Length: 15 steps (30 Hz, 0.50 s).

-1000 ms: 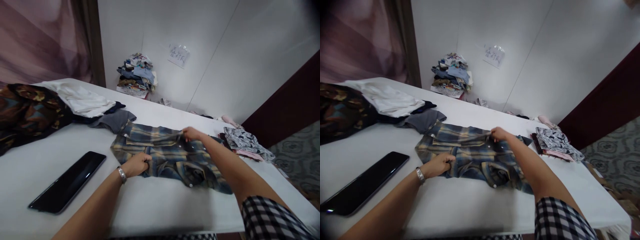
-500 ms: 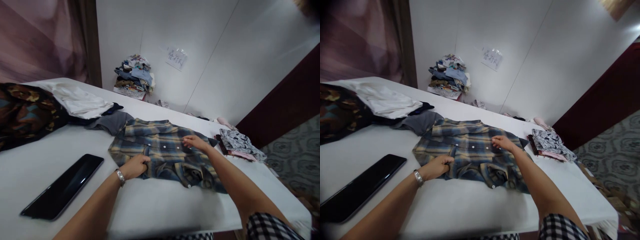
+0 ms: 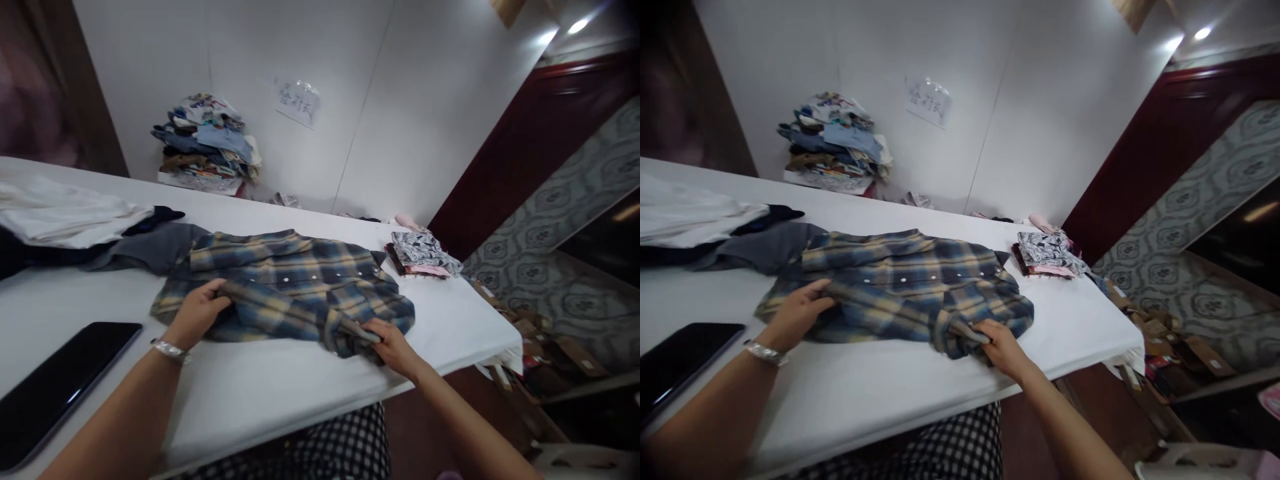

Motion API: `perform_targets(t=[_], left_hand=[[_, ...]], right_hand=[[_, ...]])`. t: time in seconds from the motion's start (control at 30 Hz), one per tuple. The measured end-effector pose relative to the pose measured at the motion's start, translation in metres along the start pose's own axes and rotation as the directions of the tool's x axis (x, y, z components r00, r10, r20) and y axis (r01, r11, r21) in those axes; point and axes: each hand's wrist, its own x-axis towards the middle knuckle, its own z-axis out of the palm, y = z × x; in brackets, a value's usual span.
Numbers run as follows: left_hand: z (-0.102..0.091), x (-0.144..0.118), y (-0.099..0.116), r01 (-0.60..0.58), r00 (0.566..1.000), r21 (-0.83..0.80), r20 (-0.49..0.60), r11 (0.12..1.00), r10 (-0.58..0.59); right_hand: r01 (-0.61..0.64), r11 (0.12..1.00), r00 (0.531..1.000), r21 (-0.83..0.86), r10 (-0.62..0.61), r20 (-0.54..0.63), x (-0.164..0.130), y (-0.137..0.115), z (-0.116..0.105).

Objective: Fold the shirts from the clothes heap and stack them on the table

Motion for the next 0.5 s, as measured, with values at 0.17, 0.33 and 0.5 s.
perform_targets(t=[0.17, 0.33, 0.5], left_hand=[[-0.024, -0.026, 0.019, -0.088, 0.932, -0.042, -0.357, 0.995, 0.067], [-0.036, -0.069, 0.023, -0.286, 0.921, 0.194, -0.215, 0.938, 0.325], [-0.04, -0.088, -0.01, -0.267, 0.961, 0.35, 0.034, 0.898, 0.273]], right_hand=[[-0.043, 0.854, 0.899, 0.519, 0.259, -0.353, -0.048, 0.009, -0.055], [0.242, 0.475, 0.547, 0.846, 0.654, -0.523, -0.099, 0.016, -0.095], [0.193, 0.385, 0.718, 0.902, 0.571, -0.398, -0.117, 0.003, -0.089]])
